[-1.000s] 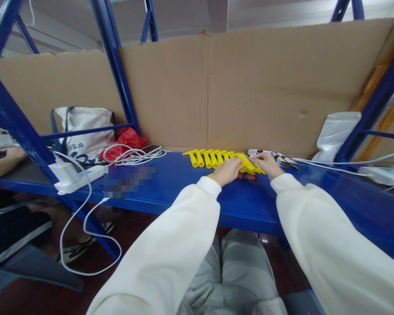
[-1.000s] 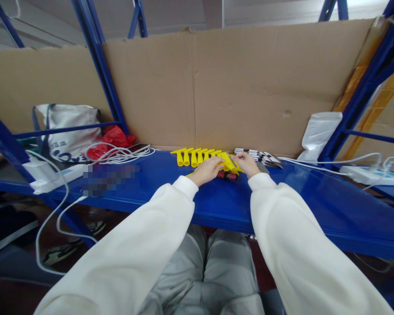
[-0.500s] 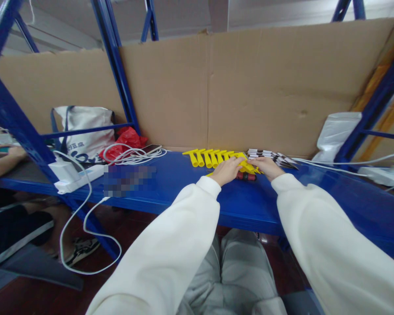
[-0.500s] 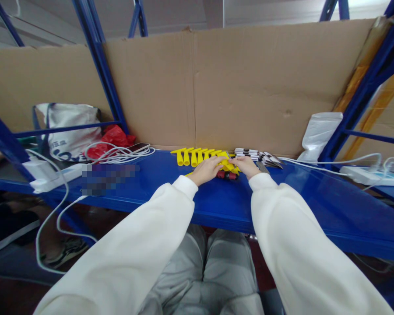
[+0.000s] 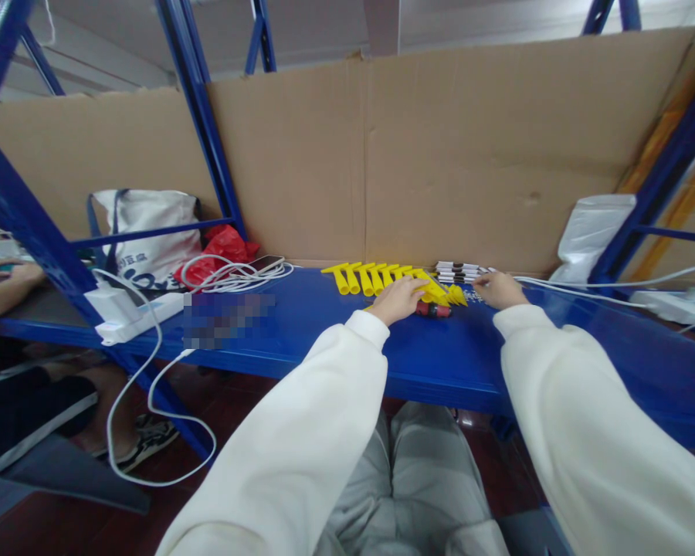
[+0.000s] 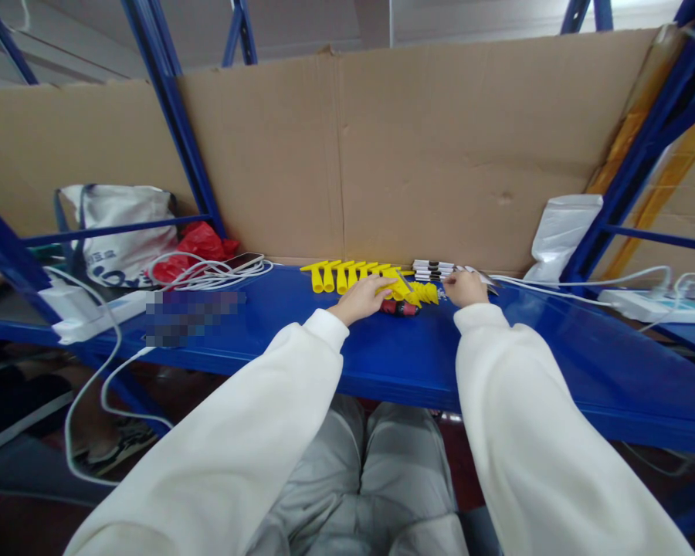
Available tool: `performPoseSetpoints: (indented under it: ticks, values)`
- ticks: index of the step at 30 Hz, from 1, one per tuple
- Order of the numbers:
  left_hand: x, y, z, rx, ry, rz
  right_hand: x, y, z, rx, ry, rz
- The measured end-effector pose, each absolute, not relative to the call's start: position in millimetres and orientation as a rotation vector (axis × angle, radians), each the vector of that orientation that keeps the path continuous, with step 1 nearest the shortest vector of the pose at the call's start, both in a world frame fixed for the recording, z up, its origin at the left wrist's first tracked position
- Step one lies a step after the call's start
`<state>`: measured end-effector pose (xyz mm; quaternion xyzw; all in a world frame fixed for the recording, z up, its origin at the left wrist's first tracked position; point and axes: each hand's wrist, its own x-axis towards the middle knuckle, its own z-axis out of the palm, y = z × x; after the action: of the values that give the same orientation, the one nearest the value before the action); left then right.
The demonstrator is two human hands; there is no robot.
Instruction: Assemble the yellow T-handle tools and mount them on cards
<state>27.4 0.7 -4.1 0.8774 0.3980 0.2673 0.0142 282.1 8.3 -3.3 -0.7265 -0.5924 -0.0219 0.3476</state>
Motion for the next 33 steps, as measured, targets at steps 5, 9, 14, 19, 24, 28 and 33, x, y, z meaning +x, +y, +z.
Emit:
performPoseSetpoints:
  ticks: [5,9,14,19,24,28,33]
  values:
    - [27.2,4.4,-6.0,2.721,1.164,0.834,298.3,7.6,-13.1,-2.105,-1.613,-0.225]
    - [27.9,7.0,-6.8,2.702,1.146,0.865,295.7,9.1,-16.5,-2.121,-1.675,-0.233]
    - [30.1,10.7,-8.9,2.691,1.114,0.899,287.1,4.0,-13.7,-2.167,-1.766,-0.261]
    - [31.6,10.2,-8.8,2.681,1.123,0.893,276.8,-1.9,-10.2,-2.247,-1.796,-0.275]
    - [30.9,7.9,-6.8,2.707,1.149,0.859,275.4,3.6,-12.2,-2.228,-1.786,-0.228]
    - [29.6,6.1,-6.6,2.734,1.182,0.829,278.3,10.6,-15.5,-2.241,-1.742,-0.100]
    - [28.4,3.4,-7.4,2.787,1.204,0.811,278.8,13.9,-18.6,-2.202,-1.697,-0.088]
